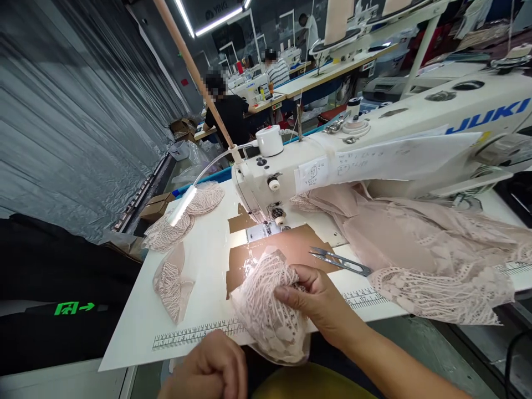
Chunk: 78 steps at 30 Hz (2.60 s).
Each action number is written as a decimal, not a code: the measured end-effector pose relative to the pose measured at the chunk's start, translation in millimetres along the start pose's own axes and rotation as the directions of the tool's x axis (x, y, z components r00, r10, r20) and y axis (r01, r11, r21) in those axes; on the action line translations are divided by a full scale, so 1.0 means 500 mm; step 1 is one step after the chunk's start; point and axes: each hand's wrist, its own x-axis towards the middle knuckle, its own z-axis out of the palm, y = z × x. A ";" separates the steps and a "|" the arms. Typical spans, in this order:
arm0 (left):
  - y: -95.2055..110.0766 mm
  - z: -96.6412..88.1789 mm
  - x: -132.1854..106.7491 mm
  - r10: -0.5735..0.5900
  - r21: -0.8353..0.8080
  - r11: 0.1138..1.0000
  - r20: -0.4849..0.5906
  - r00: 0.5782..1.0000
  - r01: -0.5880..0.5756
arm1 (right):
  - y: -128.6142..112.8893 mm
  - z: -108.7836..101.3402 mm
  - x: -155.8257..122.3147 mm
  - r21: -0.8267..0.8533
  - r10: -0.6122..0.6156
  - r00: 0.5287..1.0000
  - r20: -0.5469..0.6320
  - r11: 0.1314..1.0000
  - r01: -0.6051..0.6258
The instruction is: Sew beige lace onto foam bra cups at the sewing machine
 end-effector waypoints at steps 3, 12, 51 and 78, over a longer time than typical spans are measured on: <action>0.030 -0.033 -0.015 0.244 0.201 0.960 -0.273 0.930 -0.193 | -0.006 0.011 -0.003 -0.191 0.081 0.963 0.257 0.981 -0.032; 0.017 0.003 0.031 0.102 0.231 0.972 -0.243 0.965 -0.044 | 0.012 0.034 0.002 -0.523 -0.035 0.947 0.318 0.827 0.207; 0.003 -0.006 0.064 0.193 0.413 0.909 -0.302 0.933 -0.054 | 0.002 0.029 0.027 -0.671 0.038 0.955 0.294 0.720 0.178; 0.020 -0.023 0.118 0.057 -0.041 0.997 -0.198 0.979 -0.067 | -0.024 0.003 0.055 -0.556 0.080 0.971 0.225 0.829 0.060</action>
